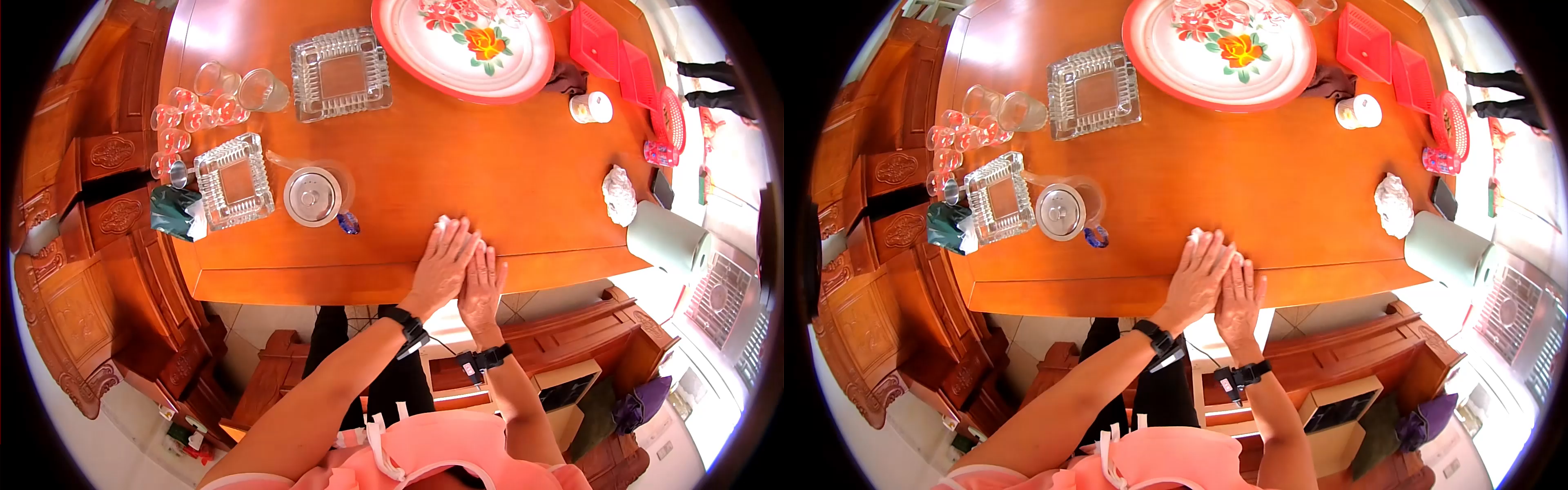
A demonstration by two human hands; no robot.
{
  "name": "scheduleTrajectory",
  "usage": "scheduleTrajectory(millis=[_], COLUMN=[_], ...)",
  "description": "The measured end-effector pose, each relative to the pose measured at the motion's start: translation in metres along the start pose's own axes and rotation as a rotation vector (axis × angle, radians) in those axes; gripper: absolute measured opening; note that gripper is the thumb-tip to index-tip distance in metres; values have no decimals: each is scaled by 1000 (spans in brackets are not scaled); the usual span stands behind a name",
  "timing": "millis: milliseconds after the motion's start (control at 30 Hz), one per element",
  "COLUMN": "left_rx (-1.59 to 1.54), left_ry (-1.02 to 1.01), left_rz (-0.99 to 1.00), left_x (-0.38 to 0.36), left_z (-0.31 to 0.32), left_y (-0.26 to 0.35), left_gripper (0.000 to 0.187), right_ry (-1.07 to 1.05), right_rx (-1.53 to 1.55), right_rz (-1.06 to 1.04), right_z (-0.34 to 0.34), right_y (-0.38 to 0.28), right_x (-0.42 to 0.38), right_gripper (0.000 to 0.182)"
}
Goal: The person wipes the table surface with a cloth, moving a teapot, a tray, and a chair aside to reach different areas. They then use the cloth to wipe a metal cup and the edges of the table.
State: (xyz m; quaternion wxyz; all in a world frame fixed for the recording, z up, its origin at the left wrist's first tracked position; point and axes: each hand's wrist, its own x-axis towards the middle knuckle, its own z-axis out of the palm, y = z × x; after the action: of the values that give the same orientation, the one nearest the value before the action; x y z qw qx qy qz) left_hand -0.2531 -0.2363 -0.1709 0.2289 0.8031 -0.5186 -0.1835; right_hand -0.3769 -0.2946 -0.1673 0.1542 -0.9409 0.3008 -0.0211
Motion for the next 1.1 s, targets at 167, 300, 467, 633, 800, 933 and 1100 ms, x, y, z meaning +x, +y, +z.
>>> scheduleTrajectory(millis=[167,300,467,633,800,933,1100], left_rx=[13,93,137,184,232,274,280], left_ry=[-33,-40,-32,66,277,400,454], left_rz=[20,-22,-158,-357,-550,-686,-691], left_x=[0,-33,-80,-123,-185,-234,-270], left_z=[-4,-11,-38,-82,-113,-144,-179], left_y=[7,-12,-52,-114,-186,-241,-312], left_gripper=[59,59,56,53,55,56,57], right_ry=[-41,-58,-78,-131,-191,-244,-273], right_rx=[52,161,108,118,132,135,108], right_rz=[48,68,69,11,-74,-141,-215], right_z=[-8,-2,4,11,29,36,45], right_y=[4,-12,-41,-81,-130,-174,-223], right_x=[-8,-19,-24,-28,-34,-31,-30], right_gripper=[48,51,53,53,53,53,54])
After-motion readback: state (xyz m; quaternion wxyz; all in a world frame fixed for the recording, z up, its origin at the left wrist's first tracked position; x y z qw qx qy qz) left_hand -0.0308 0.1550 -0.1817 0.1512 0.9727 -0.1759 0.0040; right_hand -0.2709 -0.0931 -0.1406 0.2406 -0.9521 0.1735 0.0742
